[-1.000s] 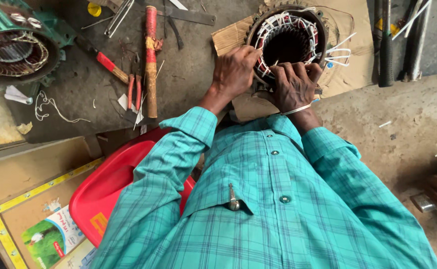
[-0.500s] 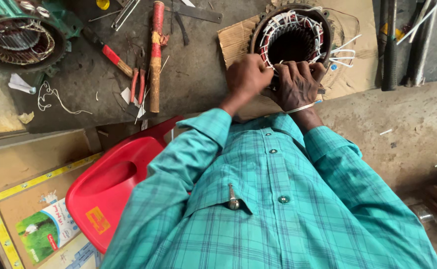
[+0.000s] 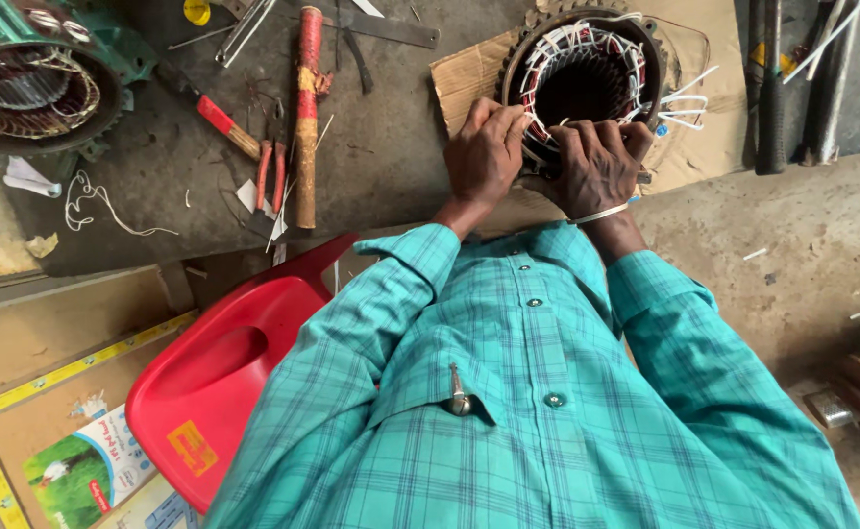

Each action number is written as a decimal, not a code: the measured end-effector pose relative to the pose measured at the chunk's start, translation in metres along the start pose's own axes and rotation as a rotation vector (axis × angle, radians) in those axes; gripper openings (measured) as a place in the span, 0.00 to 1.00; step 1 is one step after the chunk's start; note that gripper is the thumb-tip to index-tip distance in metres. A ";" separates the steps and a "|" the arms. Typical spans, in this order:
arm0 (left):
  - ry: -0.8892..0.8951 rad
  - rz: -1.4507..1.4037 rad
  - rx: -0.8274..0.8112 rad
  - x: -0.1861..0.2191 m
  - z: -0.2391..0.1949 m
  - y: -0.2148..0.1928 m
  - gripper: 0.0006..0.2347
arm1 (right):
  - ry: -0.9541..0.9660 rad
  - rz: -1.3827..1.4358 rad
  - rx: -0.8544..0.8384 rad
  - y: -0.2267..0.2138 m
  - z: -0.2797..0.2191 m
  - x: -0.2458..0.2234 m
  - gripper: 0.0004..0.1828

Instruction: The person inserts white plastic ties into the slots of a motor stator and uses a hammer to tap them into place. The person repeatedly adjusts the ties and hammers them down to secure the windings.

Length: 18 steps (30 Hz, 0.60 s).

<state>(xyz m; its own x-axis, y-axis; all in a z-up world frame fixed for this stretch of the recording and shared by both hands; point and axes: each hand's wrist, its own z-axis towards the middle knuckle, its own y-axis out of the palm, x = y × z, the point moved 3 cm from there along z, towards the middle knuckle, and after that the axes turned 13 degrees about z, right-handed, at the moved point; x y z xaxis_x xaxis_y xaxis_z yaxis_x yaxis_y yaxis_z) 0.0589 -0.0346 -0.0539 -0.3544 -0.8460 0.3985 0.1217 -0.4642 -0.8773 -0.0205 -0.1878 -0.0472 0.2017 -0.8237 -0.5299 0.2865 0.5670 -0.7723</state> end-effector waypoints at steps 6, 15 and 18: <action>-0.107 -0.809 -0.582 -0.016 -0.001 -0.006 0.08 | -0.006 0.013 0.028 0.000 0.009 -0.004 0.33; 0.105 -0.840 -0.643 -0.022 0.013 -0.053 0.08 | 0.569 0.412 0.786 -0.001 -0.034 0.037 0.25; -0.015 -1.093 -0.763 -0.012 0.019 -0.057 0.07 | 0.643 0.772 1.019 0.043 -0.045 0.065 0.23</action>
<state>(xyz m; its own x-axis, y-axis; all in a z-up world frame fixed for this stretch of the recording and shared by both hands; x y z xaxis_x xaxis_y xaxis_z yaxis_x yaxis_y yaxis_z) 0.0736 -0.0024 -0.0033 0.0746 -0.1405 0.9873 -0.7649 -0.6433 -0.0337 -0.0378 -0.2170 -0.1306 0.2412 -0.0155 -0.9703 0.8934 0.3941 0.2158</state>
